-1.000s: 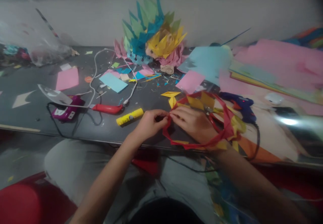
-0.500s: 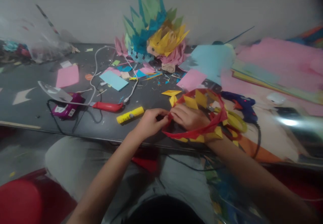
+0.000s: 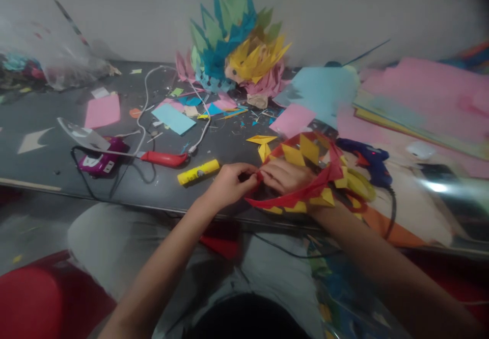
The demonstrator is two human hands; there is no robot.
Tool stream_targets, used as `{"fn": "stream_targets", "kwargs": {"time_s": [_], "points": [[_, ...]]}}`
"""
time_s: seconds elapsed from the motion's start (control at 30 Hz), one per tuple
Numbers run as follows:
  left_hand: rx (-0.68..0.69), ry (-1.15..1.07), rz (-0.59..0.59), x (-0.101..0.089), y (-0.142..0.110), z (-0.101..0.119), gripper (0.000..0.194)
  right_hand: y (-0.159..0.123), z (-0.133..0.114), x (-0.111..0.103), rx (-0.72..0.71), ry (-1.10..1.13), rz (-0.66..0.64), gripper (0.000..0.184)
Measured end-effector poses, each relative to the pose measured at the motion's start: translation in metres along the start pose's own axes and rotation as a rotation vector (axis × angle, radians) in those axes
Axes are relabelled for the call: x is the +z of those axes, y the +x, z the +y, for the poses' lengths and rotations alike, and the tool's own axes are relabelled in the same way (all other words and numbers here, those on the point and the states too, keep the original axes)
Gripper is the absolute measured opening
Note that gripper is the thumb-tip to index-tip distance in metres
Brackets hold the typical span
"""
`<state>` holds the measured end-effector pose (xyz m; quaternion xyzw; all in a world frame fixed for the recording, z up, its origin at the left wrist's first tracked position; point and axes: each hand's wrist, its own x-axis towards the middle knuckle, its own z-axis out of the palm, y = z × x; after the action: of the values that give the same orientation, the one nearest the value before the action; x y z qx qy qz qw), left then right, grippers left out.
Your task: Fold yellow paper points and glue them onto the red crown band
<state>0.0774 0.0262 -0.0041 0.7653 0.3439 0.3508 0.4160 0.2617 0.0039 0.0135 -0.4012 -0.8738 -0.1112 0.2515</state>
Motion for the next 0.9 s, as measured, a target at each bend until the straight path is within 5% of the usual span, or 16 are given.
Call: {"fn": "stream_targets", "kwargs": {"time_s": [0.17, 0.43, 0.9], "points": [[-0.027, -0.008, -0.008, -0.0011, 0.0004, 0.0026, 0.016, 0.0029, -0.0041, 0.0018, 0.109, -0.029, -0.050, 0.019], [-0.070, -0.076, -0.034, -0.0020, -0.0006, 0.0039, 0.016, 0.0061, -0.0050, 0.0065, 0.347, 0.216, -0.069, 0.011], [-0.120, -0.188, -0.077, -0.0005, 0.0043, -0.0005, 0.020, 0.0104, -0.0104, 0.0046, 0.336, 0.295, -0.094, 0.010]]}}
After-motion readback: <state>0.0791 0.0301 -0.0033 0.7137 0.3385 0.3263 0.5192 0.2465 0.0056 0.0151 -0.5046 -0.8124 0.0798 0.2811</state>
